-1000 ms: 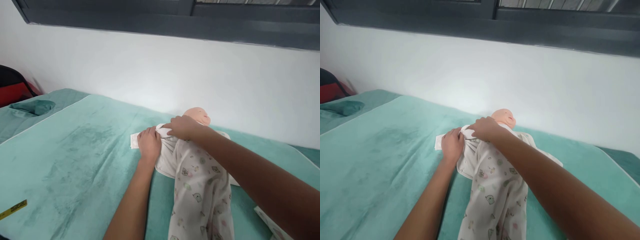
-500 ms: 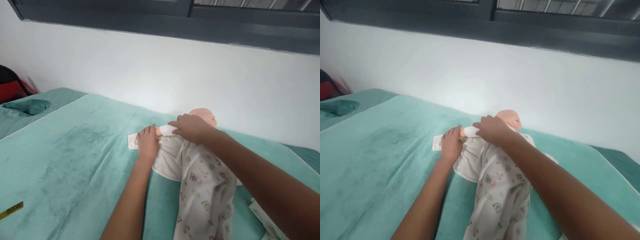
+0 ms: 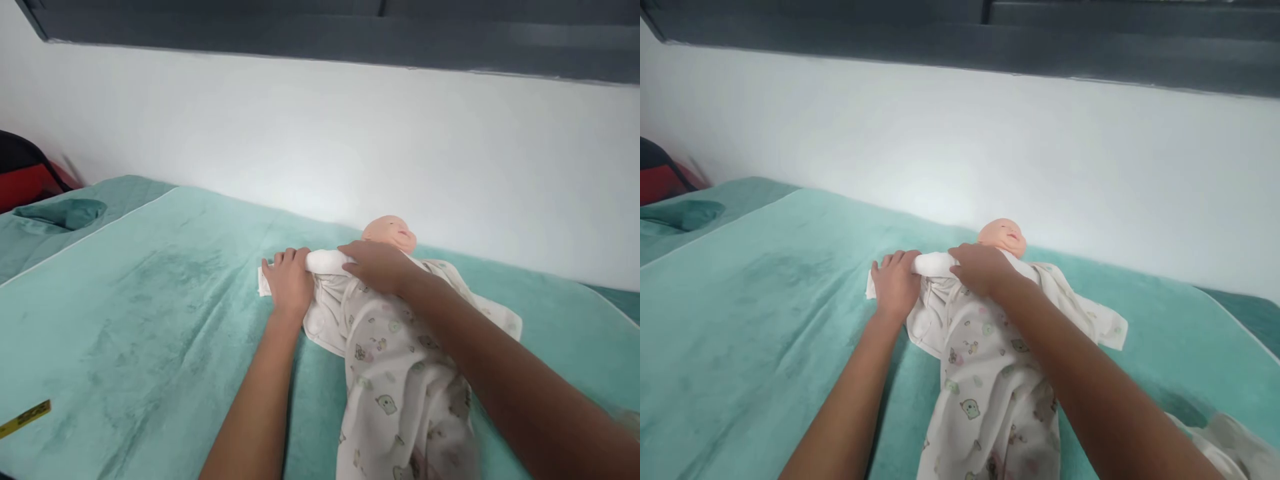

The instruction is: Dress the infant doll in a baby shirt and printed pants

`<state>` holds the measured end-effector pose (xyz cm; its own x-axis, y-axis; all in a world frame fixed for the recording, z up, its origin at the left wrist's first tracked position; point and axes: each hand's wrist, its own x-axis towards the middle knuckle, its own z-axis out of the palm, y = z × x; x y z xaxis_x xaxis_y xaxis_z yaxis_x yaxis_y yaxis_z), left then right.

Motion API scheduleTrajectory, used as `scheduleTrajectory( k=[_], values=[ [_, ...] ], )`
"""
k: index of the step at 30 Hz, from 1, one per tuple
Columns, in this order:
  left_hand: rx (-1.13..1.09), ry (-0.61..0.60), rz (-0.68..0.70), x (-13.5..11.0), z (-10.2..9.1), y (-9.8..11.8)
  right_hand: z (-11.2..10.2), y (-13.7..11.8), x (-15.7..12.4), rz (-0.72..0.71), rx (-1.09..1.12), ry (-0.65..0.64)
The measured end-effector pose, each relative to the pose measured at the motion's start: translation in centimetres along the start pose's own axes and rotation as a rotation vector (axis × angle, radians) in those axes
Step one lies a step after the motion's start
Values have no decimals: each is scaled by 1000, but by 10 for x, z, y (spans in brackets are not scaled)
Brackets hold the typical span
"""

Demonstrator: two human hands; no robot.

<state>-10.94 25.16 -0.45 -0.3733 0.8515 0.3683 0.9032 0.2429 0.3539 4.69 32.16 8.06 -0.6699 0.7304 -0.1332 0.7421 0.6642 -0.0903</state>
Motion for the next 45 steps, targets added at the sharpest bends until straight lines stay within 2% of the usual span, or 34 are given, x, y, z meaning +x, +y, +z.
scheduleTrajectory(
  k=[3, 5, 8, 11, 14, 17, 19, 23, 27, 31, 34, 37, 39, 41, 43, 45],
  values=[
    [-1, -21, -35, 1, 0, 0, 0, 13, -22, 77, 142, 112],
    [-8, -35, -55, 1, 0, 0, 7, 26, -44, 149, 279, 249],
    [-14, -30, -85, 1, 1, 1, 34, 54, -77, 322, 460, 484],
    [-14, -3, -126, 1, 4, 2, 69, 82, -97, 419, 424, 617],
    [-1, 7, -158, 1, 6, 4, 89, 100, -101, 482, 270, 621],
    [39, -32, -151, -2, 5, 7, 90, 106, -99, 599, 234, 621],
    [93, -27, -101, -5, 2, 10, 88, 106, -99, 645, 260, 634],
    [128, 67, 56, -13, 0, 19, 86, 104, -100, 682, 325, 643],
    [-122, 93, 160, -17, 8, 29, 84, 102, -101, 705, 328, 597],
    [-479, 40, 92, -20, 4, 41, 79, 100, -101, 712, 307, 542],
    [-683, -46, 65, -23, -18, 60, 78, 99, -101, 776, 262, 505],
    [-675, -228, 237, -26, -40, 92, 81, 100, -101, 866, 235, 507],
    [-539, -358, 450, -24, -46, 119, 83, 101, -101, 870, 254, 532],
    [-290, -439, 632, -20, -43, 147, 84, 102, -101, 852, 276, 566],
    [-8, -502, 721, -13, -33, 172, 84, 102, -100, 845, 294, 587],
    [163, -568, 749, -6, -19, 193, 83, 103, -101, 847, 314, 594]
  ],
)
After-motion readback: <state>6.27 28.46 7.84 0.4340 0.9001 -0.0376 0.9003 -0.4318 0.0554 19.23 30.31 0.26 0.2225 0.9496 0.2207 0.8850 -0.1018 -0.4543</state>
